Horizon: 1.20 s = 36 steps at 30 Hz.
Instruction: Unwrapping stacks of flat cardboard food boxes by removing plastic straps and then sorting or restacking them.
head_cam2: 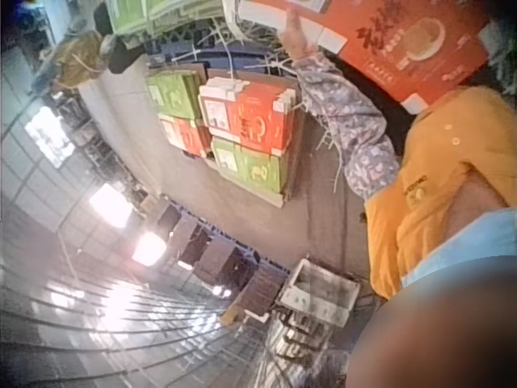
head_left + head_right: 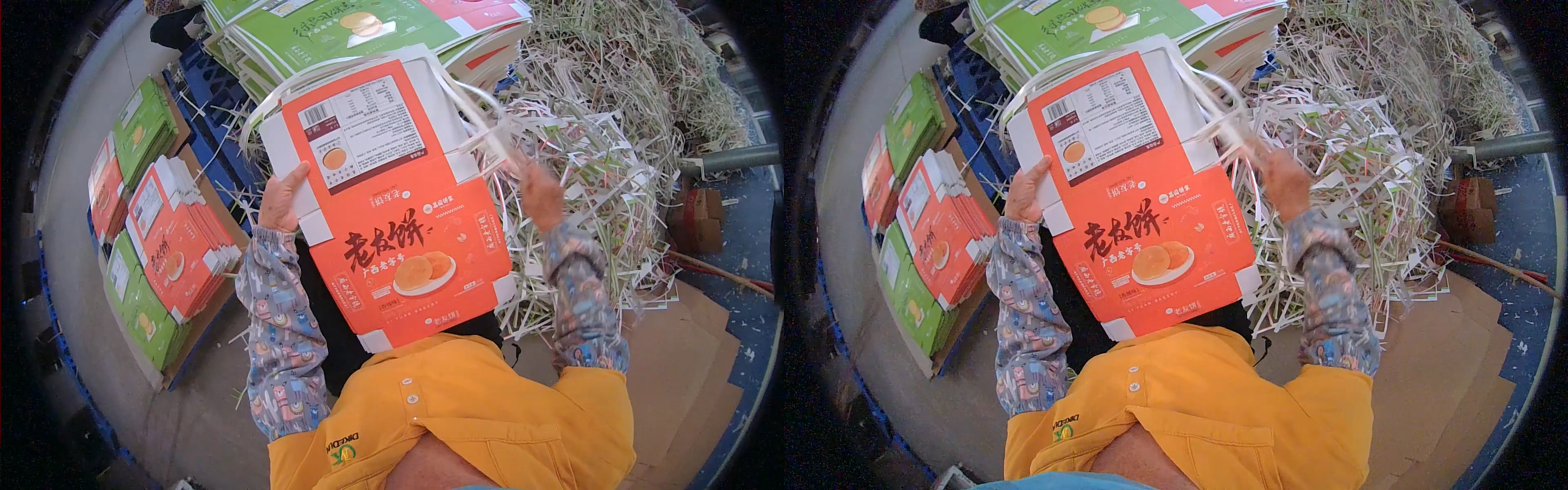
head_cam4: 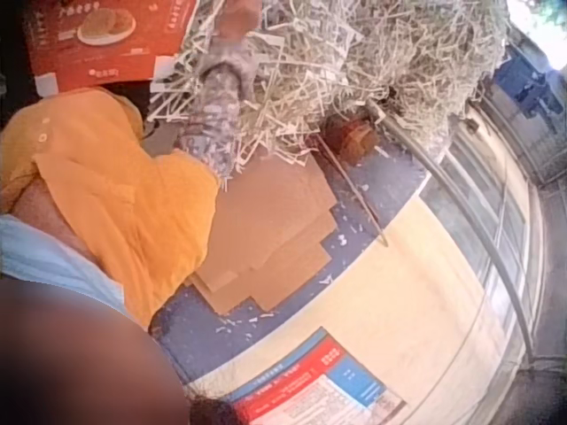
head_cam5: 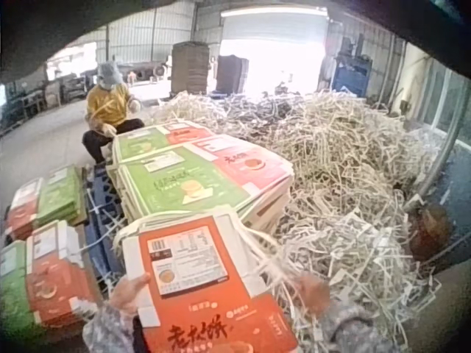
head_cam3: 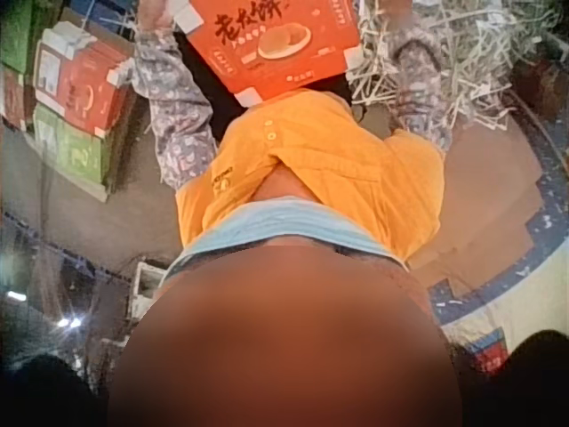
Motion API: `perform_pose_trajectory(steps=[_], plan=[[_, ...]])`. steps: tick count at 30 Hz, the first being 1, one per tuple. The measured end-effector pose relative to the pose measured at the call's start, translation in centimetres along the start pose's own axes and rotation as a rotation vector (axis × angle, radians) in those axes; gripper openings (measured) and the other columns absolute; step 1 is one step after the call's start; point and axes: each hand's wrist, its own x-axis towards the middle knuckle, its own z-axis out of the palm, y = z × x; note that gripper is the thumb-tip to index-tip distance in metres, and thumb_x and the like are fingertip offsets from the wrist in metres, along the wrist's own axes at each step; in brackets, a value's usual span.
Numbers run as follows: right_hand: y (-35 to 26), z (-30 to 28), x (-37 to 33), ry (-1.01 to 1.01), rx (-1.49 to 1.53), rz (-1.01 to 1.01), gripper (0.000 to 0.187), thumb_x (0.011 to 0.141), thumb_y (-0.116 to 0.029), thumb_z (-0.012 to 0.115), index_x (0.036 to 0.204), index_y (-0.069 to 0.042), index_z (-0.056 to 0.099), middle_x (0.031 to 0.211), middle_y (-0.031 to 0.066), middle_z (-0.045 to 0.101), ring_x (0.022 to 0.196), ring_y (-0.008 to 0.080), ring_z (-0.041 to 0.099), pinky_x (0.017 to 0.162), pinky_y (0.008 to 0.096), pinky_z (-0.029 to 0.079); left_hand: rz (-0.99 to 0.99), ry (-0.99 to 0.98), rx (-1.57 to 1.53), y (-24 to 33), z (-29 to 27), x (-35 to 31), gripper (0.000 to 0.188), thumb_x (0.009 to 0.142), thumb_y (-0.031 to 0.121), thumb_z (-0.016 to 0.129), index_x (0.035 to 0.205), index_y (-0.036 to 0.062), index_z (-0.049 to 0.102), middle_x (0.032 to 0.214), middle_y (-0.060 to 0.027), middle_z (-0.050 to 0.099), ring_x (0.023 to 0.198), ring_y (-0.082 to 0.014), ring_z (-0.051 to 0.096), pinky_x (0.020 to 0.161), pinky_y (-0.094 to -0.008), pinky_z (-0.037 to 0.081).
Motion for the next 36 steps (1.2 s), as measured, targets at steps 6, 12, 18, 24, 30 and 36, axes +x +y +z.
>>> perform_pose_trajectory(steps=[6, 12, 18, 24, 30, 36], plan=[[8.1, -0.2, 6.8, 0.061, -0.251, 0.319, 0.026, 0.086, -0.031, 0.042, 0.084, -0.006, 0.050, 0.079, 0.0217, 0.055, 0.073, 0.0392, 0.054, 0.059, 0.0470, 0.042, -0.020, -0.065, 0.031, 0.1, 0.3, -0.1, 0.042, 0.075, 0.011, 0.064, 0.112, -0.0009, 0.047, 0.102, -0.0103, 0.058, 0.088, -0.0199, 0.058, 0.076, -0.0319, 0.048], [7.7, -2.9, 12.1, -0.277, 0.487, 0.051, 0.021, 0.082, -0.014, 0.050, 0.099, -0.002, 0.052, 0.085, 0.0104, 0.060, 0.073, 0.0245, 0.058, 0.066, 0.0349, 0.046, -0.040, -0.092, 0.006, 0.7, 0.7, -0.4, 0.042, 0.075, 0.012, 0.064, 0.112, -0.0004, 0.047, 0.104, -0.0098, 0.057, 0.088, -0.0190, 0.058, 0.075, -0.0317, 0.048], [0.8, -5.1, 17.7, 0.078, 0.856, 0.233, 0.028, 0.079, -0.015, 0.056, 0.103, -0.002, 0.053, 0.087, 0.0028, 0.058, 0.081, 0.0110, 0.053, 0.073, 0.0258, 0.043, -0.021, -0.073, 0.068, 1.1, 1.1, -0.6, 0.043, 0.074, 0.013, 0.064, 0.111, -0.0003, 0.048, 0.102, -0.0100, 0.058, 0.086, -0.0189, 0.059, 0.073, -0.0307, 0.049], [-6.7, 0.8, 17.2, -0.536, 0.885, 0.338, 0.049, 0.073, -0.038, 0.064, 0.102, 0.000, 0.054, 0.083, 0.0047, 0.058, 0.068, 0.0126, 0.055, 0.057, 0.0285, 0.045, 0.015, -0.076, 0.042, 1.2, 1.2, -0.8, 0.041, 0.073, 0.012, 0.065, 0.109, -0.0006, 0.049, 0.099, -0.0100, 0.059, 0.084, -0.0182, 0.059, 0.072, -0.0296, 0.049], [-4.5, 1.8, 16.1, -0.869, 1.064, 0.323, 0.037, 0.076, -0.018, 0.063, 0.105, 0.002, 0.050, 0.078, 0.0050, 0.058, 0.059, 0.0092, 0.055, 0.045, 0.0194, 0.043, 0.014, -0.104, 0.029, 1.4, 1.0, -1.0, 0.037, 0.074, 0.010, 0.065, 0.107, -0.0005, 0.052, 0.099, -0.0102, 0.059, 0.083, -0.0177, 0.059, 0.070, -0.0292, 0.049], [-2.1, -0.8, 20.8, -0.817, 0.609, 0.239, 0.014, 0.080, -0.015, 0.055, 0.090, -0.004, 0.053, 0.057, -0.0010, 0.050, 0.040, 0.0024, 0.041, 0.032, 0.0168, 0.031, 0.018, -0.115, -0.027, 1.6, 1.4, -1.6, 0.035, 0.075, 0.008, 0.063, 0.107, -0.0017, 0.052, 0.099, -0.0106, 0.059, 0.083, -0.0180, 0.060, 0.071, -0.0301, 0.050]])
